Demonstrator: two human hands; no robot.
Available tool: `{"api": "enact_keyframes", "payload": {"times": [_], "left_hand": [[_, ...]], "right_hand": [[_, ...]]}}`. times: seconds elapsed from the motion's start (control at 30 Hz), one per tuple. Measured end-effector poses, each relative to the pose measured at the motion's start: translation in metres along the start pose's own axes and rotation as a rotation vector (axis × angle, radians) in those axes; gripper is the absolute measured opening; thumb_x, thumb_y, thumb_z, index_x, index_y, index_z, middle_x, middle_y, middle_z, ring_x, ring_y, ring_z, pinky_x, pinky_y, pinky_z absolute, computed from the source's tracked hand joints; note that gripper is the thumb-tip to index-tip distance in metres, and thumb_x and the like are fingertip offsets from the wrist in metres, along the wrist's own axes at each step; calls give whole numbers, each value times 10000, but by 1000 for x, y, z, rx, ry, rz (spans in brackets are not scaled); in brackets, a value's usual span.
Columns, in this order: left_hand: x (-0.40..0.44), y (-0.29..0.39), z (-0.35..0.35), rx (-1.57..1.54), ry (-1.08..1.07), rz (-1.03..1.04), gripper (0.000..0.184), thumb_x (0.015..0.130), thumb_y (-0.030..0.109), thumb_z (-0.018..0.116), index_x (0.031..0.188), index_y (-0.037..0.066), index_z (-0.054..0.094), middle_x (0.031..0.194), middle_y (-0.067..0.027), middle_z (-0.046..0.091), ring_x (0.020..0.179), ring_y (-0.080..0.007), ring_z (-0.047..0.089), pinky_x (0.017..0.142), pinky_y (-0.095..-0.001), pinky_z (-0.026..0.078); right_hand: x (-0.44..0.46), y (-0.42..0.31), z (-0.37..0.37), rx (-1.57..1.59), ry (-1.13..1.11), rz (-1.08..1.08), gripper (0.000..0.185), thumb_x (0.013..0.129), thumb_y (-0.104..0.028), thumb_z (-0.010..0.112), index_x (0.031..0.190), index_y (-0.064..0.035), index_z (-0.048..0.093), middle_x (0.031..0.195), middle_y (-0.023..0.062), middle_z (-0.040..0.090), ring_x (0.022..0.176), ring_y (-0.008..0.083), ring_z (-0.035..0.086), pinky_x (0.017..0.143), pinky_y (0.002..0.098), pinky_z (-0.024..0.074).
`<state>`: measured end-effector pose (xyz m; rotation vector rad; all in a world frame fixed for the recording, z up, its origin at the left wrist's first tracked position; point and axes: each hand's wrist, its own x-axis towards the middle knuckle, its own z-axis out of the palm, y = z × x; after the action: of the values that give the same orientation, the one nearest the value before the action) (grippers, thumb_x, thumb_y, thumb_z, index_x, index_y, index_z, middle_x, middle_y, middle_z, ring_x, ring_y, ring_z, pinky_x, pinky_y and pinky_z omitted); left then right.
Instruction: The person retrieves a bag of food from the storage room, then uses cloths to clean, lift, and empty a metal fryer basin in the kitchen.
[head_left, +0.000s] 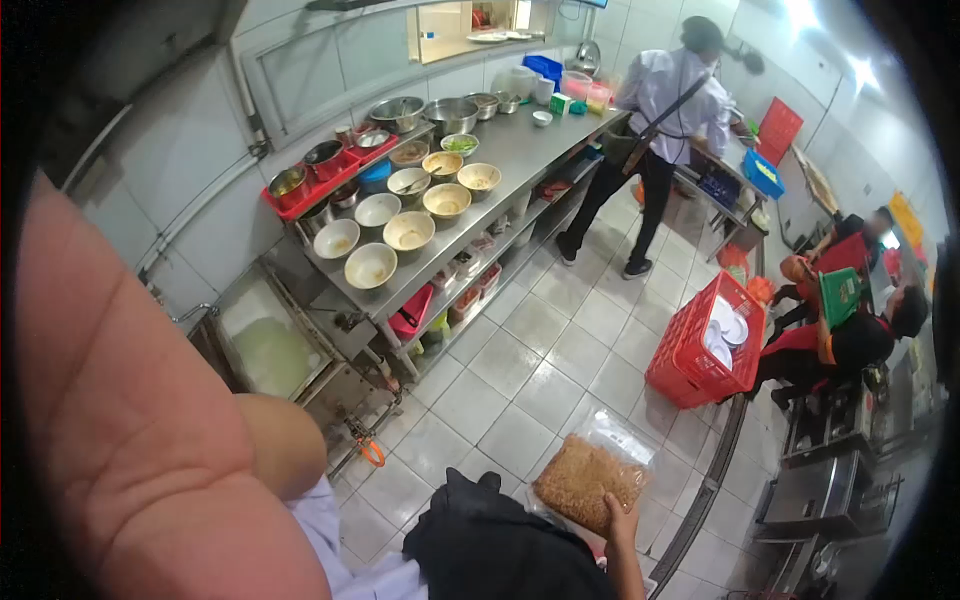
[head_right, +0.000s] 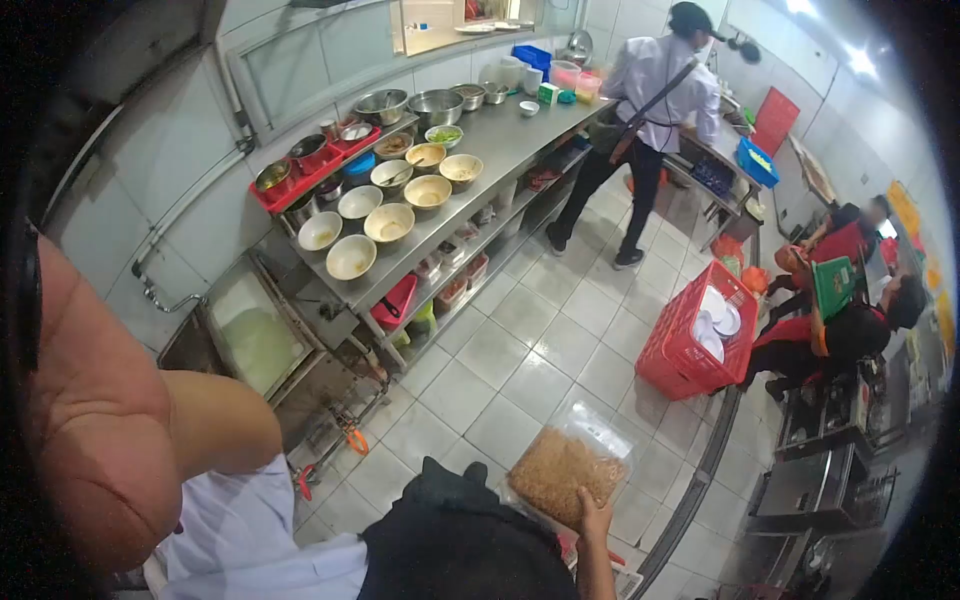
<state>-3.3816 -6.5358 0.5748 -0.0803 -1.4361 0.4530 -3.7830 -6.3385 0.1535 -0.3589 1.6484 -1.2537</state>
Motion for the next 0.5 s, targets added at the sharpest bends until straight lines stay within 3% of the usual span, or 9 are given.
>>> {"api": "enact_keyframes", "payload": {"times": [0.1,0.17,0.3,0.37,0.4,0.47,0.5], "left_hand": [[-21,-62,57,20,-10,-4,754,900,317,798,1474,119,352,1475,-285,435,1338,-442,493,1162,-559,370],[-38,-101,98,35,-26,-65,741,904,324,795,1467,125,357,1470,-287,436,1329,-444,500,1158,-561,375],[-124,-186,191,111,-109,-264,714,914,338,790,1453,138,366,1459,-292,439,1311,-447,512,1148,-565,384],[-208,-223,240,139,-271,-551,700,919,345,787,1446,145,371,1454,-294,441,1302,-448,518,1144,-567,389],[-270,-241,268,91,-370,-677,581,947,242,730,1434,146,429,1405,-237,503,1272,-376,523,1116,-519,397],[-397,-254,337,28,-490,-1237,475,927,92,708,1335,18,478,1275,-171,575,1200,-296,570,1077,-423,440],[-478,-250,354,24,-639,-1582,457,955,77,662,1374,-6,500,1283,-158,578,1234,-264,563,1103,-398,425]], "right_hand": [[91,-36,19,138,-14,-20,619,972,-183,685,1518,-22,441,1430,145,580,1284,292,595,1060,444,511],[134,-30,-4,255,31,121,636,985,-231,684,1529,-34,419,1436,149,572,1277,306,599,1060,462,514],[295,-88,43,450,54,265,652,994,-270,680,1550,-101,384,1459,146,556,1288,335,594,1079,487,505],[386,-102,60,482,57,287,623,998,-259,670,1539,-136,388,1461,145,552,1282,346,601,1064,504,519],[441,-100,64,499,52,289,593,1000,-242,663,1524,-151,400,1458,145,553,1270,351,611,1042,515,539],[526,-130,91,511,111,337,599,1000,-225,657,1525,-146,381,1449,147,557,1249,357,625,1011,528,562],[588,-119,100,493,159,306,622,996,-180,656,1533,-136,344,1428,154,564,1222,362,643,971,531,588]]}}
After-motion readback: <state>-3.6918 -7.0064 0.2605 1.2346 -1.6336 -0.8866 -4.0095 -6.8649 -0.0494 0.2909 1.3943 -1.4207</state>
